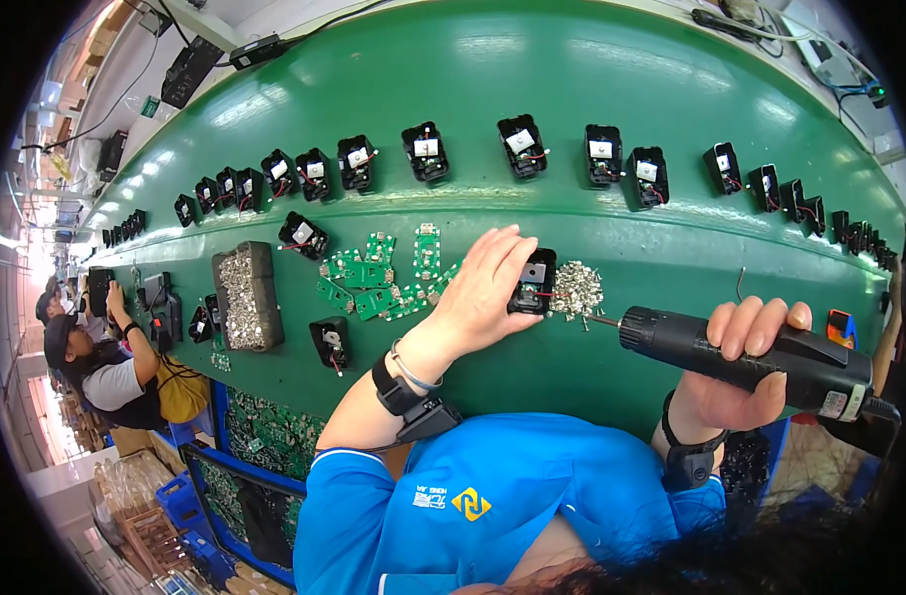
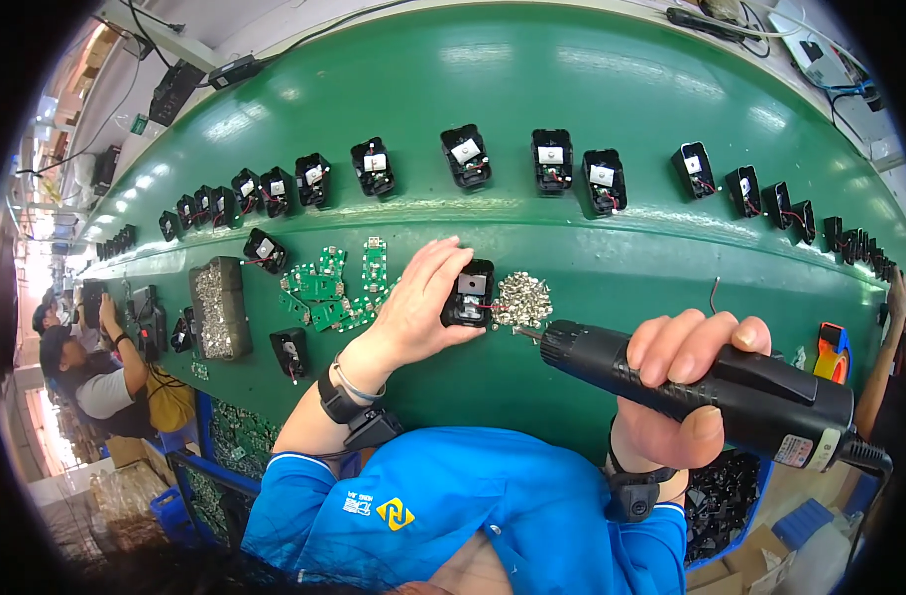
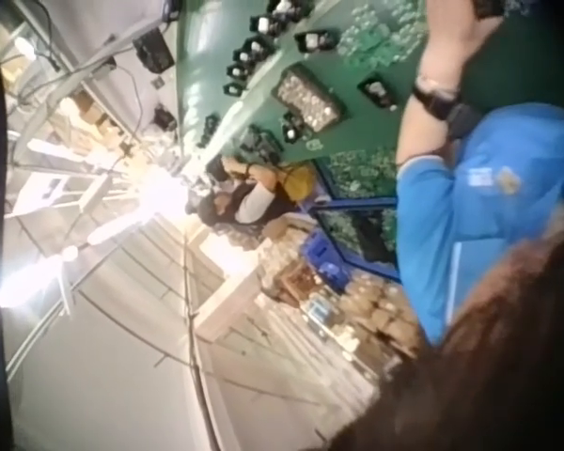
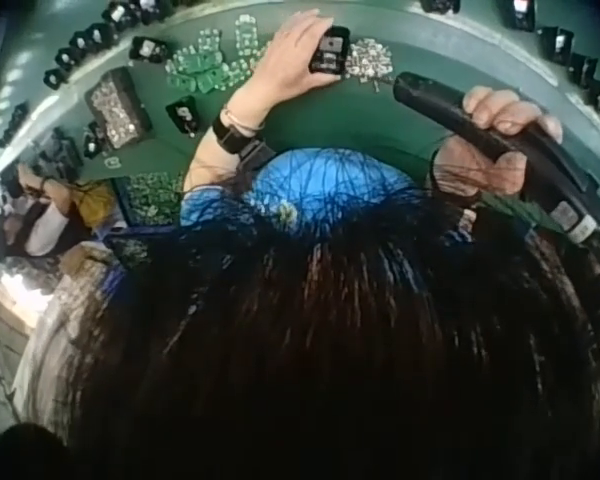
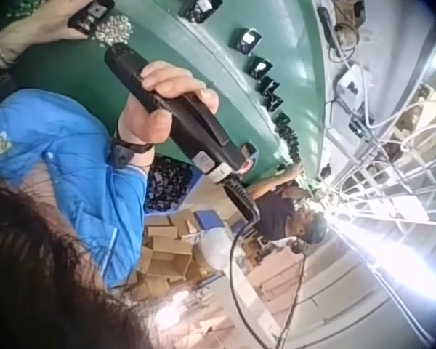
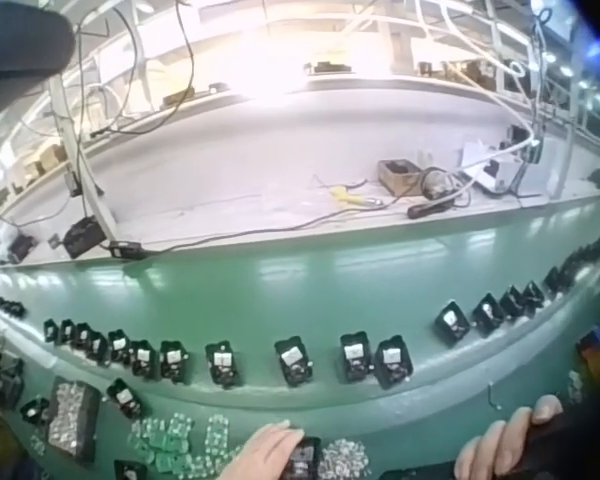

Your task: Using an electric screwdriver to fasten screws into small electronic or plastic housings on an assembly line.

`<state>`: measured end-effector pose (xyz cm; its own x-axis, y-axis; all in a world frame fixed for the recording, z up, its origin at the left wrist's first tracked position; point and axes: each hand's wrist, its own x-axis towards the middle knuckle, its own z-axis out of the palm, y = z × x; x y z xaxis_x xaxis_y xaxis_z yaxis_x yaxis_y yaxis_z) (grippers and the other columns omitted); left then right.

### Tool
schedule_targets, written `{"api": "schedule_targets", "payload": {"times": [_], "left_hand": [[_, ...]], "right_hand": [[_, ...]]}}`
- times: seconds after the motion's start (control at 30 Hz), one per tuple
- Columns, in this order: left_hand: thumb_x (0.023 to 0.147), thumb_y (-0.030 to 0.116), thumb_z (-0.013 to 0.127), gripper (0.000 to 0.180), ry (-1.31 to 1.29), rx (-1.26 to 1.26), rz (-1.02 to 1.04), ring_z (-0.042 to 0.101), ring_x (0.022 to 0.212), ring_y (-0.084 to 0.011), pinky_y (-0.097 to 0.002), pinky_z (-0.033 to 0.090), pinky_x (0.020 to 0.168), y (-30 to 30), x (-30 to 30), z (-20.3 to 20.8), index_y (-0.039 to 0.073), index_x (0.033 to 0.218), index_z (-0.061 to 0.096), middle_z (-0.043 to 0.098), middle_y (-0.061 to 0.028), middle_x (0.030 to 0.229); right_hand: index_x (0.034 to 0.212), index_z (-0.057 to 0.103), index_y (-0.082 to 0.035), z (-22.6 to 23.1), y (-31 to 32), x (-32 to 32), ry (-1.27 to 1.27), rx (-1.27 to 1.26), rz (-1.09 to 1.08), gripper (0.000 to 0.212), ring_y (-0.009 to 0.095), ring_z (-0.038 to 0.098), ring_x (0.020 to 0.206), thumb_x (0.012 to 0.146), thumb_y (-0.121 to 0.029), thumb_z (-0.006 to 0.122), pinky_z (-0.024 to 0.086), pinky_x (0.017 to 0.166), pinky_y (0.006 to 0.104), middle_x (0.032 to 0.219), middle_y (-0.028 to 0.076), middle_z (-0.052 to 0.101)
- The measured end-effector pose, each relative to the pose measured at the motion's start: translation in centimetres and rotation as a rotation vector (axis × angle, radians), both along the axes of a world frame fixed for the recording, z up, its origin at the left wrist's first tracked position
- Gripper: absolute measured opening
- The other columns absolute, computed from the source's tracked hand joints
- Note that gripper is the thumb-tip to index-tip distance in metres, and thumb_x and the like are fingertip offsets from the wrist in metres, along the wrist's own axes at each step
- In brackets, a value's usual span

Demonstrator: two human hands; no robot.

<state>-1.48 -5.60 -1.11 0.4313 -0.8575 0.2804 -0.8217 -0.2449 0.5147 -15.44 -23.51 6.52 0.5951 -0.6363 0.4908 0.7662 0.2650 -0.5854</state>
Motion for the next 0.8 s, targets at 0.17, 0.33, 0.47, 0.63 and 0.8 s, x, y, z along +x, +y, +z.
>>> {"api": "schedule_targets", "payload": {"times": [0.17,0.33,0.47,0.63,0.8], "left_hand": [[0.05,0.013,0.074,0.079,0.35,-0.042,0.077,0.043,0.101,-0.0321,-0.0376,0.037,0.086,-0.3,-1.8,0.5,-0.001,0.117,0.033,0.039,-0.0189,0.11],[0.049,0.008,0.075,0.081,0.353,-0.184,0.068,0.046,0.096,-0.032,-0.0365,0.038,0.083,-0.3,-2.1,-0.6,-0.001,0.117,0.032,0.044,-0.0176,0.107],[0.047,0.005,0.075,0.081,0.317,-0.183,0.06,0.046,0.096,-0.0329,-0.0368,0.039,0.082,0.0,-1.8,-1.5,0.0,0.117,0.033,0.046,-0.0169,0.105],[0.046,0.004,0.073,0.08,0.317,-0.174,0.022,0.045,0.096,-0.0338,-0.0377,0.038,0.082,0.2,-1.9,-1.8,0.002,0.115,0.034,0.045,-0.0173,0.106],[0.046,0.004,0.072,0.077,0.359,-0.17,0.014,0.045,0.097,-0.0335,-0.0386,0.037,0.083,-0.2,-1.8,-1.1,0.002,0.114,0.036,0.045,-0.0171,0.107]], "right_hand": [[0.104,0.036,-0.007,-0.2,0.7,1.2,0.002,-0.02,-0.003,0.045,0.014,0.045,0.06,0.07,-0.021,0.061,0.037,0.053,0.0268,0.073,0.004,0.044],[0.104,0.037,-0.009,-1.1,1.5,2.7,0.092,-0.016,0.06,0.048,0.017,0.047,0.059,0.069,-0.022,0.066,0.039,0.052,0.0298,0.073,0.004,0.047],[0.104,0.036,-0.009,-2.0,2.0,3.6,0.152,-0.009,0.042,0.047,0.017,0.047,0.058,0.069,-0.022,0.065,0.039,0.052,0.0303,0.072,0.004,0.046],[0.103,0.036,-0.009,-2.3,1.9,3.6,0.174,-0.013,0.027,0.048,0.017,0.047,0.058,0.068,-0.024,0.065,0.039,0.051,0.03,0.073,0.004,0.046],[0.103,0.037,-0.009,-1.9,1.5,3.1,0.196,-0.014,-0.009,0.048,0.016,0.047,0.058,0.068,-0.024,0.065,0.039,0.051,0.0296,0.073,0.004,0.047]]}}
